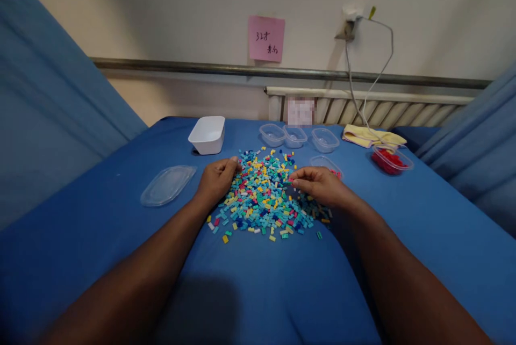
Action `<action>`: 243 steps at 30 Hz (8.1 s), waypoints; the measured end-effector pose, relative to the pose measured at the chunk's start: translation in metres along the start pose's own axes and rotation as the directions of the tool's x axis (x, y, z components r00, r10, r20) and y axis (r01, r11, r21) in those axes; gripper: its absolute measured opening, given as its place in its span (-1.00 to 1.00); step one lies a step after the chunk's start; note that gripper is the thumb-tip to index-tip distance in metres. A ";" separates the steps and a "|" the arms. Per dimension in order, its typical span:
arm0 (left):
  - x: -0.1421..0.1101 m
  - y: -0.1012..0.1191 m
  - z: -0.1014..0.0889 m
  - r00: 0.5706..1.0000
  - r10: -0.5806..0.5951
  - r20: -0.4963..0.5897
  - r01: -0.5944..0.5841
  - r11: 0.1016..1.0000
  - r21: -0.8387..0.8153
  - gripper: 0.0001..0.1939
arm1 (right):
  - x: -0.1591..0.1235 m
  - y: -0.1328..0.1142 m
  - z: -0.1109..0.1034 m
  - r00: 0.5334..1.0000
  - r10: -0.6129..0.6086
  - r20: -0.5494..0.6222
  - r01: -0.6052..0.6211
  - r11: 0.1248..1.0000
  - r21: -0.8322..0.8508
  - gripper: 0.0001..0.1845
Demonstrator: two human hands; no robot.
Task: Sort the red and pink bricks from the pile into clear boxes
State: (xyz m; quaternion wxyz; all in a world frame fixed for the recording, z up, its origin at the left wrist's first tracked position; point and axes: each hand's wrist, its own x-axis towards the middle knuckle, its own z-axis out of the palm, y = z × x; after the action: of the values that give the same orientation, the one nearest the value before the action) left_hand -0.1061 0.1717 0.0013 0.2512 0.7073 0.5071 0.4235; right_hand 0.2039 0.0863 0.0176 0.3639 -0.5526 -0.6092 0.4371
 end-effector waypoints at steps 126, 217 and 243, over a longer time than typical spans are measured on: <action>0.000 0.006 0.001 1.000 -0.029 0.004 0.029 1.000 -0.004 -0.43 | -0.055 -0.047 0.015 0.833 -0.040 0.551 0.408 0.717 -0.565 -0.78; 0.010 -0.017 0.000 0.989 -0.050 -0.140 0.034 0.993 -0.116 -0.44 | 0.073 -0.036 0.067 0.802 -0.292 0.521 0.588 0.540 -0.602 -0.09; 0.010 -0.016 0.003 0.989 -0.043 -0.142 0.027 0.993 -0.115 -0.47 | -0.082 -0.026 0.039 0.880 -0.145 0.453 0.439 0.617 -0.653 -0.14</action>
State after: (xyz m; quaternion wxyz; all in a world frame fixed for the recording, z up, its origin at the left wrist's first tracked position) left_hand -0.1107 0.1866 -0.0097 0.2608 0.6505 0.5118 0.4969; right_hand 0.1686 0.0001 0.0312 0.0590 -0.4540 -0.8711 0.1780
